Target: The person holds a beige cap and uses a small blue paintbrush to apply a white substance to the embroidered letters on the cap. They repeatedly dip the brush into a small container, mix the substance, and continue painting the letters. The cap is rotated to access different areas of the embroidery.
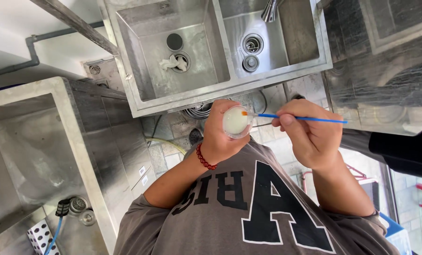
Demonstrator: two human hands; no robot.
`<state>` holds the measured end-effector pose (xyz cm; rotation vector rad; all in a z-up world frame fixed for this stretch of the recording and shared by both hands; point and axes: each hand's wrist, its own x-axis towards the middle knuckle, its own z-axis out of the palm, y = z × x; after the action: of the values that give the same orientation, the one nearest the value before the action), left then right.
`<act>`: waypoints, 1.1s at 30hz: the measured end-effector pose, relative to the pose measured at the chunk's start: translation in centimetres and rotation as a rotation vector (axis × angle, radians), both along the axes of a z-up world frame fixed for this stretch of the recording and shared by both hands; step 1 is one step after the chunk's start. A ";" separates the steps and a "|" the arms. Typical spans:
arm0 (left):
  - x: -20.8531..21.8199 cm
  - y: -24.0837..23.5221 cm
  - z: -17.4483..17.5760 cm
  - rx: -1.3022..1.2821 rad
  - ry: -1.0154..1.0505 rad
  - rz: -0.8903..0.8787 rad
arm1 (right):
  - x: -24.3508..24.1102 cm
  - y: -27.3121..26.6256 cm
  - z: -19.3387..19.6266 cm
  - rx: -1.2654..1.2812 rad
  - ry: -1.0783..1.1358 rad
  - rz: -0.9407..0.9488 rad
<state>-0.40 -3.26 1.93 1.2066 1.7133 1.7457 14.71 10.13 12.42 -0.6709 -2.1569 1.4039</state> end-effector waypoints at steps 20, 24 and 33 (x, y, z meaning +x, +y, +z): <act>1.1 0.5 1.8 0.163 0.218 0.099 | 0.2 -0.1 1.8 0.201 0.025 0.210; 1.4 0.0 1.9 0.152 0.197 0.084 | 0.0 -0.5 1.8 0.257 0.062 0.200; 1.5 -1.6 1.6 0.131 0.144 0.039 | 0.3 -2.0 1.2 0.169 0.048 0.178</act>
<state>1.06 -4.86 3.51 1.3945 1.7356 1.8599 15.00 8.16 13.65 -0.3870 -2.3120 1.2902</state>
